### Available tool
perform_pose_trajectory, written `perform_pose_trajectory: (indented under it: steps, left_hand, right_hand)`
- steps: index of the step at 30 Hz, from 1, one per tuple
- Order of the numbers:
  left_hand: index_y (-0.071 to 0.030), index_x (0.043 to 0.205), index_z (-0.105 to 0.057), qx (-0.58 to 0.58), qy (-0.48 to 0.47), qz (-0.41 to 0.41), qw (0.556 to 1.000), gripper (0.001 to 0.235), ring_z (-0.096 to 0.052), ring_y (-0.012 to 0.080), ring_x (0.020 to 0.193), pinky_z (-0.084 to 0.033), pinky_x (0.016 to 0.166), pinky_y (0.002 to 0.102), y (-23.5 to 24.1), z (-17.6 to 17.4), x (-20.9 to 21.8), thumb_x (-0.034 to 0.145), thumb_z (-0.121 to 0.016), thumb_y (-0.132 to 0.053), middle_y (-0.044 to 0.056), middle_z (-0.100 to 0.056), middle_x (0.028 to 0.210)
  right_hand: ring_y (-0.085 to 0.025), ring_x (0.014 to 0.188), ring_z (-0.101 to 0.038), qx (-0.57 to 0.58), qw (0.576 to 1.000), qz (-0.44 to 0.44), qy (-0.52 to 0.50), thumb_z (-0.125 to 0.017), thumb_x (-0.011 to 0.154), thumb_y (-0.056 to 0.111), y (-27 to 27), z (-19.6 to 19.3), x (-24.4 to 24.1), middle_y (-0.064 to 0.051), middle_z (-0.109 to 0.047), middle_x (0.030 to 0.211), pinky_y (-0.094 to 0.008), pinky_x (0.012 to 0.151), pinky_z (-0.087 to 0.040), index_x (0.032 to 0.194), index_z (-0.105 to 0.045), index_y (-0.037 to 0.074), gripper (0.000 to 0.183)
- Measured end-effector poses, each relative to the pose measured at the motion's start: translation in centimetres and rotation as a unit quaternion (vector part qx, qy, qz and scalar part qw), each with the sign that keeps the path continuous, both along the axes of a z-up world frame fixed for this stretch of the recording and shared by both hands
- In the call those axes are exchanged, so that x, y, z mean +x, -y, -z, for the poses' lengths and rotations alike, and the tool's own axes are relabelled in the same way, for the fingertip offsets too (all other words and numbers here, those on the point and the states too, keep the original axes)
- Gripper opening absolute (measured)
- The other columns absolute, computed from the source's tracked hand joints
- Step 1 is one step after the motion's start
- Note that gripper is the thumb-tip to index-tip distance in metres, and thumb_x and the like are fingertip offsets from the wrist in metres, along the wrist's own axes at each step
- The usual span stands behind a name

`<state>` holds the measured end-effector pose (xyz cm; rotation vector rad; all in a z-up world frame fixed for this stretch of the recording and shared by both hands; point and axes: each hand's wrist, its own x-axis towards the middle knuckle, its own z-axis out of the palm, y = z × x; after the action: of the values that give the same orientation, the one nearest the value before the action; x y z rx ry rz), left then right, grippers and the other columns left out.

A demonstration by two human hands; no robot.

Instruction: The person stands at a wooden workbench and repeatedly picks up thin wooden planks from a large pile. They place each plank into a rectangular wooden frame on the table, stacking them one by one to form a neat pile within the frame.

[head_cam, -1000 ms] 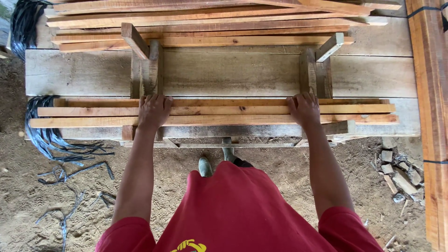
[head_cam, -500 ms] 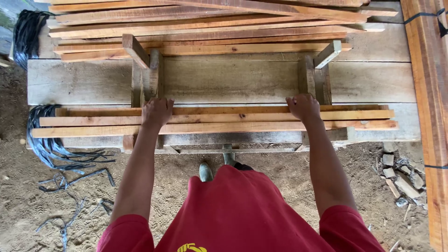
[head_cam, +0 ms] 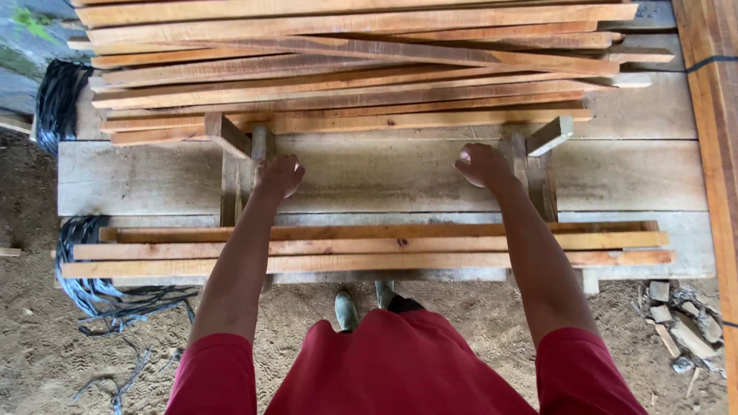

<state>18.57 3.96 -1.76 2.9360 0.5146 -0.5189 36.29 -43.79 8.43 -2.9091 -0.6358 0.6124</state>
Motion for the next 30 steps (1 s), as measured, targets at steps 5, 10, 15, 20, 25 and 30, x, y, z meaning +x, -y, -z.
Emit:
perform_pose_trajectory:
  steps: [5, 10, 15, 20, 25, 30]
  left_hand:
    - [-0.023, 0.117, -0.064, 0.012, 0.075, 0.026, 0.997, 0.035, -0.051, 0.0223, 0.132, -0.046, 0.106, 0.048, -2.4, 0.7, 5.8, 0.099, -0.050, -0.050, 0.001, -0.059, 0.129]
    - [-0.017, 0.133, -0.056, 0.044, 0.145, 0.046, 0.987, 0.042, -0.041, 0.0252, 0.137, -0.048, 0.103, 0.047, -2.9, -1.8, 11.1, 0.097, -0.063, -0.039, 0.005, -0.044, 0.142]
    - [-0.012, 0.156, -0.035, 0.031, 0.133, 0.053, 0.989, 0.064, -0.029, 0.0256, 0.153, -0.031, 0.121, 0.052, -3.0, -1.8, 14.2, 0.101, -0.063, -0.030, 0.010, -0.035, 0.159]
    - [-0.012, 0.150, -0.042, 0.081, 0.139, 0.069, 0.985, 0.062, -0.045, 0.0258, 0.134, -0.048, 0.100, 0.047, -2.9, -2.1, 15.6, 0.099, -0.068, -0.038, 0.009, -0.045, 0.138]
    - [-0.018, 0.160, -0.034, 0.081, 0.097, 0.033, 0.991, 0.074, -0.048, 0.0293, 0.126, -0.049, 0.095, 0.048, -1.9, -3.0, 16.8, 0.099, -0.066, -0.045, 0.008, -0.040, 0.136]
    - [-0.024, 0.164, -0.026, 0.058, 0.007, -0.005, 0.998, 0.085, -0.055, 0.0346, 0.129, -0.056, 0.093, 0.051, -2.1, -0.7, 16.0, 0.095, -0.071, -0.049, 0.016, -0.043, 0.137]
  right_hand:
    - [-0.034, 0.129, -0.061, 0.021, 0.995, -0.065, 0.077, -0.059, 0.097, 0.042, -3.1, 2.4, 6.0, -0.014, -0.067, 0.134, -0.050, 0.107, -0.048, 0.134, -0.065, 0.011, 0.049]
    - [-0.033, 0.143, -0.049, 0.051, 0.987, -0.099, 0.115, -0.062, 0.098, 0.032, -6.3, 2.0, 10.5, -0.014, -0.055, 0.150, -0.048, 0.116, -0.040, 0.144, -0.057, 0.011, 0.050]
    - [-0.035, 0.154, -0.031, 0.052, 0.985, -0.112, 0.118, -0.056, 0.103, 0.011, -9.5, 1.7, 13.4, -0.019, -0.036, 0.164, -0.051, 0.125, -0.030, 0.153, -0.045, 0.003, 0.052]
    - [-0.038, 0.132, -0.054, 0.076, 0.965, -0.163, 0.192, -0.062, 0.096, 0.014, -9.8, 6.4, 16.9, -0.022, -0.057, 0.134, -0.046, 0.114, -0.041, 0.139, -0.050, 0.001, 0.047]
    - [-0.032, 0.123, -0.057, 0.030, 0.961, -0.152, 0.230, -0.075, 0.085, 0.033, -10.7, 5.2, 16.8, -0.015, -0.061, 0.125, -0.045, 0.108, -0.042, 0.143, -0.043, 0.006, 0.072]
    - [-0.029, 0.118, -0.045, -0.003, 0.969, -0.121, 0.214, -0.075, 0.087, 0.050, -10.6, 5.9, 16.7, -0.007, -0.051, 0.123, -0.045, 0.101, -0.040, 0.135, -0.062, 0.016, 0.060]
